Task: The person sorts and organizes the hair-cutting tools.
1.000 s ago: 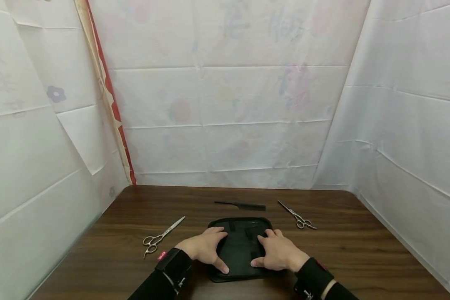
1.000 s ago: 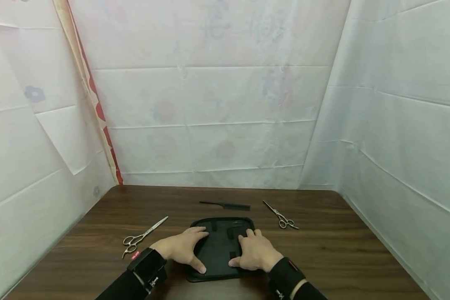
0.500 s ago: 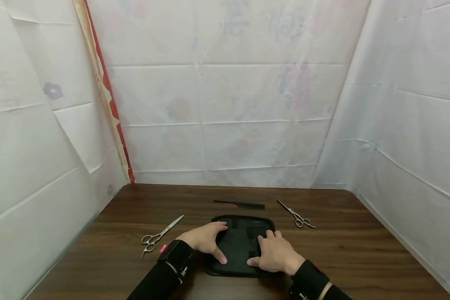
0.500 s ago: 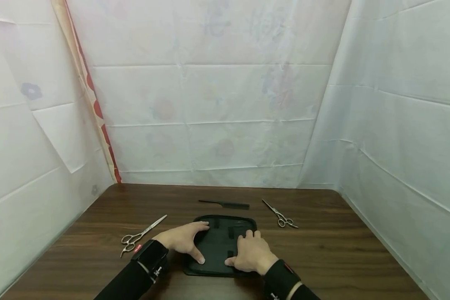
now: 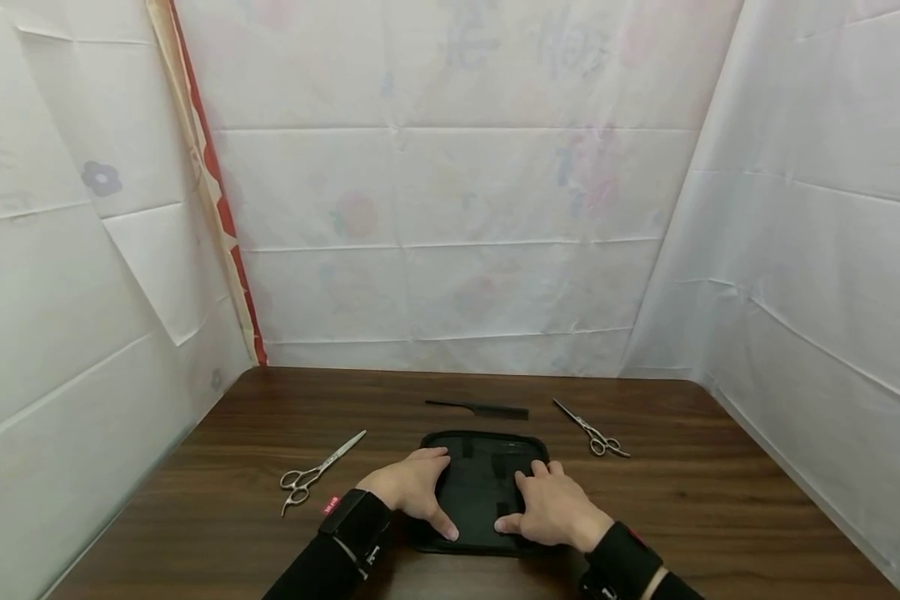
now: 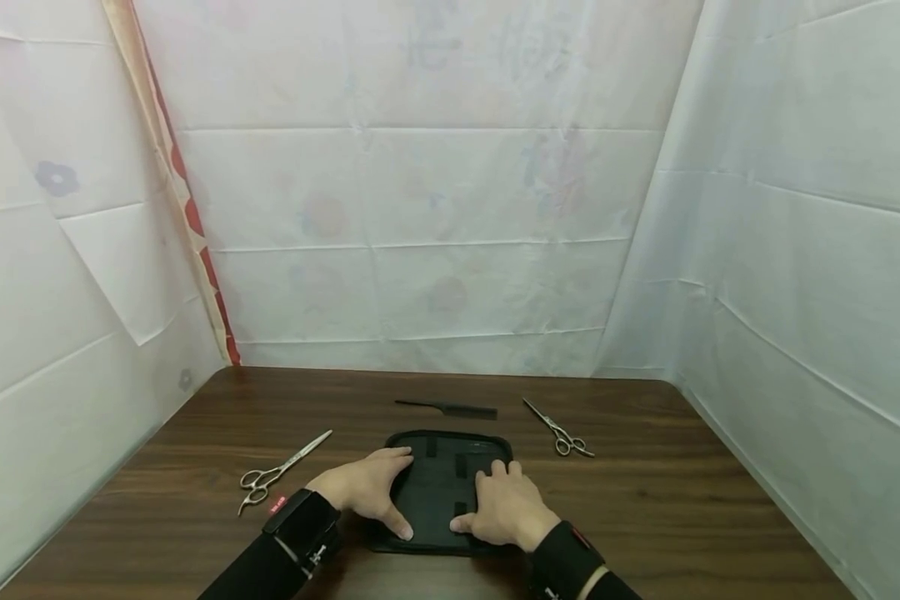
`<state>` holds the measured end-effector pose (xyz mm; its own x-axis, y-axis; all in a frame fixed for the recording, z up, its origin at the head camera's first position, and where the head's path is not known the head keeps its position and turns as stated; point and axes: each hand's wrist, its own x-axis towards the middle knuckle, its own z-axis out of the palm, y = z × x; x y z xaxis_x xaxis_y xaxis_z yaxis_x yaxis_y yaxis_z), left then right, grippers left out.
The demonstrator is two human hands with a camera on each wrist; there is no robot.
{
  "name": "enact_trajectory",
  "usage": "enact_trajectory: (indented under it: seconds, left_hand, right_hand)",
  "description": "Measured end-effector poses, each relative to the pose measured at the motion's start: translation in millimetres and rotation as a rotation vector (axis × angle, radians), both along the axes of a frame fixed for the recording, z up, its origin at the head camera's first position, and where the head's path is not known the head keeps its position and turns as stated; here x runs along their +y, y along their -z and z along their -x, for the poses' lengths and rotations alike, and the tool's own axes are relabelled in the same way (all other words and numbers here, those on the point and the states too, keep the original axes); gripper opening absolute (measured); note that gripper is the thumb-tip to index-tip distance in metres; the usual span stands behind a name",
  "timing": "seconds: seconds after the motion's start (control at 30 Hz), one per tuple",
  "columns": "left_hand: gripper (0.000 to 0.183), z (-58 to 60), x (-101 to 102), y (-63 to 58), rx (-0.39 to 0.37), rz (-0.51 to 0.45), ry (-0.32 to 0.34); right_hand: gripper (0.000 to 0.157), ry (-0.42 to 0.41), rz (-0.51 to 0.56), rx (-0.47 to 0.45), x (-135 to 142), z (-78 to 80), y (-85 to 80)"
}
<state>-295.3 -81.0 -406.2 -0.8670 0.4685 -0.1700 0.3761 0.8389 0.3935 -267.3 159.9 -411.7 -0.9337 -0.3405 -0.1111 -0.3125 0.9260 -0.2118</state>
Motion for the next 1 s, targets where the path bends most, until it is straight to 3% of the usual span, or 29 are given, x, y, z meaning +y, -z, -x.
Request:
enact_trajectory:
  seconds: [0.63, 1.0]
  left_hand:
    - [0.107, -2.4, 2, -0.5, -0.007, 0.017, -0.014]
    - [0.108, -2.1, -1, 1.6, -0.034, -0.059, -0.016]
  right_hand:
    - [0.08, -0.009, 0.028, -0.008, 2, 1.4, -1.3]
    - [0.076, -0.045, -0.039, -0.018, 7, 7.3, -10.7]
